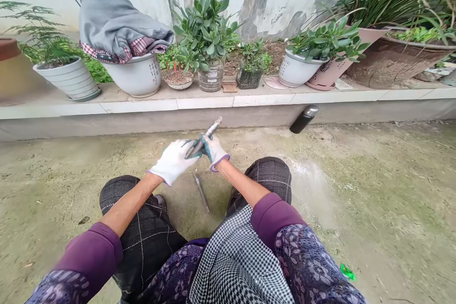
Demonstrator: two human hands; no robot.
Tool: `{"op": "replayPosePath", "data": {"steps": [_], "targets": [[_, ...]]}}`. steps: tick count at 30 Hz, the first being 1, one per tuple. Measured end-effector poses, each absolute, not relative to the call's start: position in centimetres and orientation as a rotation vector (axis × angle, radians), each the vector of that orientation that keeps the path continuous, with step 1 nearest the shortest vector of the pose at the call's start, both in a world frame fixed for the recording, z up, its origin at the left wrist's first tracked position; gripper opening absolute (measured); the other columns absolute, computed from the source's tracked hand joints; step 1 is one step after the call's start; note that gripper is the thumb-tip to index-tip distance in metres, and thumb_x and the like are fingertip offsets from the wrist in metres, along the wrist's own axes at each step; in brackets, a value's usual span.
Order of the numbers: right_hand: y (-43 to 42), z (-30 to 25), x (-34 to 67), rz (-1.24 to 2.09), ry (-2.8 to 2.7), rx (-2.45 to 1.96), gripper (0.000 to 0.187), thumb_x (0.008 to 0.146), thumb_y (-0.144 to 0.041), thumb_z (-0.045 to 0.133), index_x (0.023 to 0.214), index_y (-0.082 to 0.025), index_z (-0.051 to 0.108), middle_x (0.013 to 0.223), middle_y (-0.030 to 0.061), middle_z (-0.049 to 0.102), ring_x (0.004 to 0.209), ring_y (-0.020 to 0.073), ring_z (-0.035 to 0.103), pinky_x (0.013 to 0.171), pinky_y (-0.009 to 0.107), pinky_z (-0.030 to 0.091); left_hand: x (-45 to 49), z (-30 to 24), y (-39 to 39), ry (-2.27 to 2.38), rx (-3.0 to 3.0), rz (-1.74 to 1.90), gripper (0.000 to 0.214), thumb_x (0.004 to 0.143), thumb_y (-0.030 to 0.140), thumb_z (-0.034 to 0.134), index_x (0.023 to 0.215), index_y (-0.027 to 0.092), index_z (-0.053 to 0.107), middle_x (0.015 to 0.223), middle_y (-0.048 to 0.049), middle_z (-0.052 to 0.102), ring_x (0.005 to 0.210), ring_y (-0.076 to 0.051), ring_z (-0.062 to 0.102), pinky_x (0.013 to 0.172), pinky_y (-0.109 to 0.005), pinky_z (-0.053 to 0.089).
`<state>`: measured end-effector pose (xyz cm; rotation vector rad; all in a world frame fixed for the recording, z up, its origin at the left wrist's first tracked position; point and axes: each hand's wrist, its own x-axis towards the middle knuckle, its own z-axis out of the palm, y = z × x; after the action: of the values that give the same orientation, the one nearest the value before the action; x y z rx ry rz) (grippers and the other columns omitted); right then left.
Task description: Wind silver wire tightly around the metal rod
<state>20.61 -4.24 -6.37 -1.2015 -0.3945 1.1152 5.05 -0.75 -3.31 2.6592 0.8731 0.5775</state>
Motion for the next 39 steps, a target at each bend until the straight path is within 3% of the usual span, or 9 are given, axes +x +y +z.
{"op": "replayPosePath", "data": {"steps": [5, 10, 14, 16, 19, 25, 29, 33, 39], "targets": [[-5.5, -5.0, 22.0, 1.323, -0.458, -1.17, 0.027, 0.074, -0.032, 0.069, 0.078, -0.022, 0.044, 0.054, -0.0094, 0.047, 0.04, 0.0063, 0.04, 0.038, 0.019, 0.032, 4.3, -2.2, 1.9, 1.003, 1.595, 0.902, 0.049, 0.088, 0.059, 0.054, 0.097, 0.015, 0.074, 0.106, -0.0135, 0.074, 0.1, -0.025, 0.067, 0.092, -0.037, 0.052], [-7.5, -3.9, 20.5, 1.73, -0.765, -1.055, 0.029, 0.078, -0.038, 0.069, 0.081, -0.022, 0.045, 0.057, -0.0103, 0.042, 0.038, 0.0048, 0.032, 0.035, 0.017, 0.024, 5.7, -2.1, 2.8, 0.832, 1.29, 0.804, 0.049, 0.068, 0.045, 0.081, 0.107, 0.018, 0.07, 0.116, -0.0085, 0.071, 0.102, -0.018, 0.066, 0.084, -0.026, 0.053], [-8.0, -3.4, 19.5, 1.821, -0.961, -1.053, 0.03, 0.08, -0.044, 0.069, 0.085, -0.021, 0.051, 0.058, -0.0088, 0.043, 0.04, 0.0058, 0.033, 0.035, 0.018, 0.026, 7.1, -2.4, 1.9, 0.763, 1.23, 0.561, 0.04, 0.073, 0.043, 0.078, 0.097, 0.013, 0.07, 0.087, -0.0085, 0.073, 0.064, -0.013, 0.063, 0.058, -0.023, 0.05], [-7.7, -3.6, 19.6, 1.702, -1.075, -1.195, 0.029, 0.08, -0.043, 0.069, 0.087, -0.02, 0.054, 0.057, -0.0072, 0.046, 0.041, 0.0074, 0.037, 0.036, 0.02, 0.031, 7.3, -2.2, 1.8, 0.785, 1.18, 0.545, 0.036, 0.077, 0.043, 0.077, 0.092, 0.011, 0.069, 0.076, -0.0078, 0.071, 0.055, -0.011, 0.059, 0.052, -0.023, 0.048], [-7.1, -4.0, 20.3, 1.236, -1.292, -1.563, 0.022, 0.078, -0.032, 0.069, 0.091, -0.02, 0.058, 0.063, -0.0038, 0.056, 0.048, 0.0107, 0.049, 0.045, 0.023, 0.042, 7.2, -1.6, 2.1, 0.861, 1.008, 0.688, 0.034, 0.077, 0.04, 0.078, 0.091, 0.012, 0.065, 0.072, -0.0047, 0.069, 0.059, -0.012, 0.064, 0.06, -0.024, 0.054], [-6.7, -3.4, 21.9, 0.293, -1.774, -2.02, 0.028, 0.091, -0.034, 0.057, 0.115, -0.019, 0.062, 0.111, 0.0091, 0.068, 0.093, 0.0229, 0.063, 0.079, 0.032, 0.047, 6.4, -0.6, 2.8, 0.908, 0.914, 0.694, 0.042, 0.082, 0.051, 0.072, 0.098, 0.014, 0.063, 0.073, -0.0026, 0.068, 0.058, -0.013, 0.067, 0.057, -0.024, 0.055], [-7.2, -1.8, 22.3, 0.125, -1.864, -2.176, 0.036, 0.098, -0.039, 0.046, 0.125, -0.02, 0.059, 0.121, 0.012, 0.066, 0.098, 0.0252, 0.064, 0.077, 0.032, 0.045, 5.8, -0.6, 2.3, 0.836, 1.048, 0.582, 0.042, 0.078, 0.047, 0.075, 0.099, 0.014, 0.062, 0.07, -0.0025, 0.067, 0.051, -0.013, 0.063, 0.049, -0.024, 0.051], [-7.2, -0.5, 23.2, 0.067, -1.866, -2.246, 0.039, 0.101, -0.041, 0.041, 0.129, -0.02, 0.057, 0.12, 0.0127, 0.067, 0.099, 0.026, 0.065, 0.078, 0.032, 0.044, 4.8, -0.7, 1.5, 0.795, 1.221, 0.569, 0.035, 0.075, 0.039, 0.072, 0.098, 0.013, 0.066, 0.054, 0.0052, 0.053, 0.035, -0.007, 0.041, 0.034, -0.02, 0.031], [-6.4, -0.8, 23.8, 0.066, -1.888, -2.266, 0.04, 0.101, -0.044, 0.04, 0.127, -0.02, 0.06, 0.115, 0.0138, 0.07, 0.095, 0.0262, 0.066, 0.077, 0.033, 0.044, 4.5, -0.5, 0.5, 0.81, 1.316, 0.562, 0.037, 0.068, 0.036, 0.069, 0.096, 0.013, 0.071, 0.048, 0.0085, 0.042, 0.035, -0.004, 0.028, 0.034, -0.02, 0.019]]}}
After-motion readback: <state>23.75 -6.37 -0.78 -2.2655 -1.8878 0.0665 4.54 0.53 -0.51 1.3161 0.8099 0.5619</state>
